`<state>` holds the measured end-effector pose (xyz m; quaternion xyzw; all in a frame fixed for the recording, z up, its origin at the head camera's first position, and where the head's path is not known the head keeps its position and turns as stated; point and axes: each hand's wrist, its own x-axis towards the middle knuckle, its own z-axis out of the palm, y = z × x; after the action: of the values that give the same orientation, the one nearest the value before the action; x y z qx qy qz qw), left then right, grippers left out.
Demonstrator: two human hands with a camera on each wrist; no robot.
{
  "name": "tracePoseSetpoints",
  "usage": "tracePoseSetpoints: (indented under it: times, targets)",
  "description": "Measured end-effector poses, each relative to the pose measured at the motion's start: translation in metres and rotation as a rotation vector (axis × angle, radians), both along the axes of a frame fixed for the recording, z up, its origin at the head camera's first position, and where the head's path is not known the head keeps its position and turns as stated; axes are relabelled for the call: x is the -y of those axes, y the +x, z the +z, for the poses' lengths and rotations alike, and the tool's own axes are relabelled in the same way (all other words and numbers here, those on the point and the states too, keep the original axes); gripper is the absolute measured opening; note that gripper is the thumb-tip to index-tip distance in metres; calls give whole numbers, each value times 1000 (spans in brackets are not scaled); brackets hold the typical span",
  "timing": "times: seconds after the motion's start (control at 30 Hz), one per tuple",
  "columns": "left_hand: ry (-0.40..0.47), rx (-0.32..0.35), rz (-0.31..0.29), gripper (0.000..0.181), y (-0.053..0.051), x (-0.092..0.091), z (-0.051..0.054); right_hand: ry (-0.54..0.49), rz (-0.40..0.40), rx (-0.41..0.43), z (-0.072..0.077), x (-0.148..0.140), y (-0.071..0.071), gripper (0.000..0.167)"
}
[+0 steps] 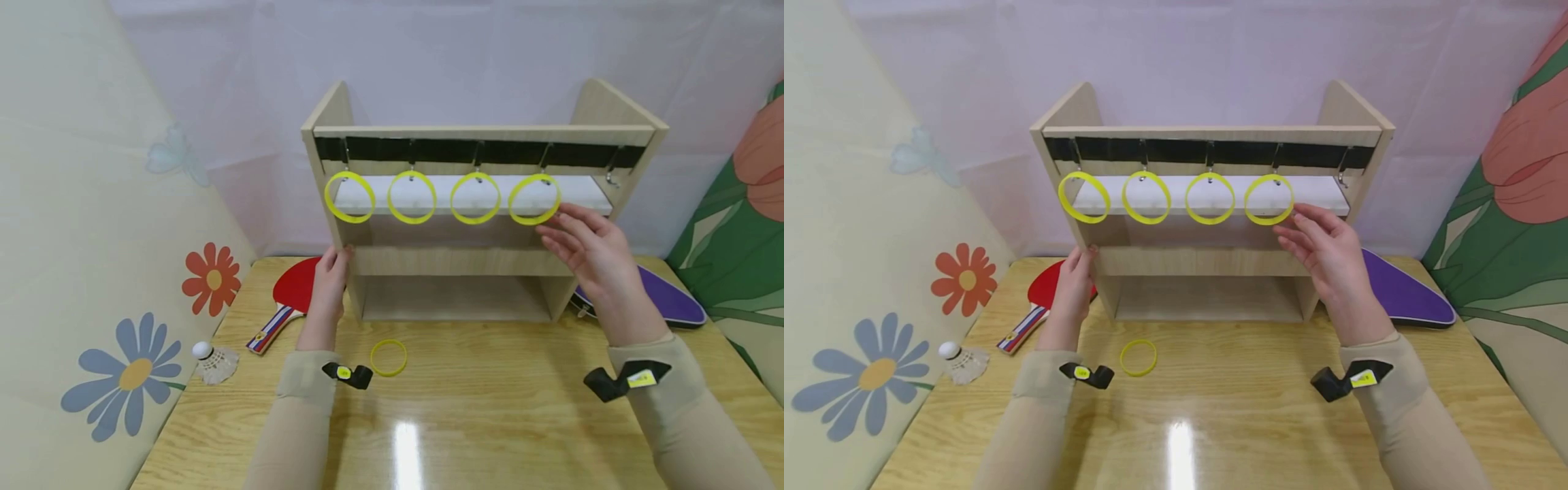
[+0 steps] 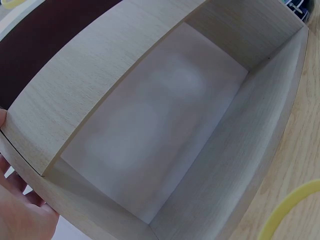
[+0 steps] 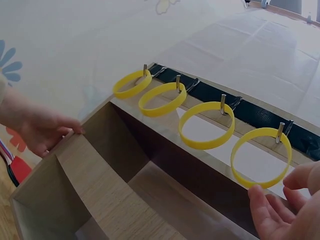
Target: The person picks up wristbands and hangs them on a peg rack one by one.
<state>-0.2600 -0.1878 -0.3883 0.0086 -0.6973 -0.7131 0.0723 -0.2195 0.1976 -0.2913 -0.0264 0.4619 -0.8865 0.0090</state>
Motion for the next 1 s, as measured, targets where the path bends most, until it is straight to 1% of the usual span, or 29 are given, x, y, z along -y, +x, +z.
tracePoseSetpoints:
  times: [0.2, 0.47, 0.57, 0.63, 0.8, 0.93, 1.0]
  targets:
    - [-6, -10, -5, 45, -1, 0, 0, 4, 22, -22, -6, 0, 1, 14]
    - [-3, -3, 2, 45, -1, 1, -1, -3, 47, -27, -16, 2, 3, 15]
    - [-1, 1, 1, 46, 0, 1, -1, 9, 52, -32, -21, 5, 4, 14]
    - [-3, 6, -3, 46, 0, 1, 0, 31, 54, -26, -26, 7, 4, 14]
    - [-10, 10, -10, 48, 1, 1, 2, 128, 74, 0, -40, 14, 6, 12]
    - [-10, 3, -8, 47, 1, 1, 1, 207, 94, 24, -52, 22, 7, 14]
    - [-11, 2, -3, 47, 1, 1, 0, 254, 105, 26, -59, 27, 8, 19]
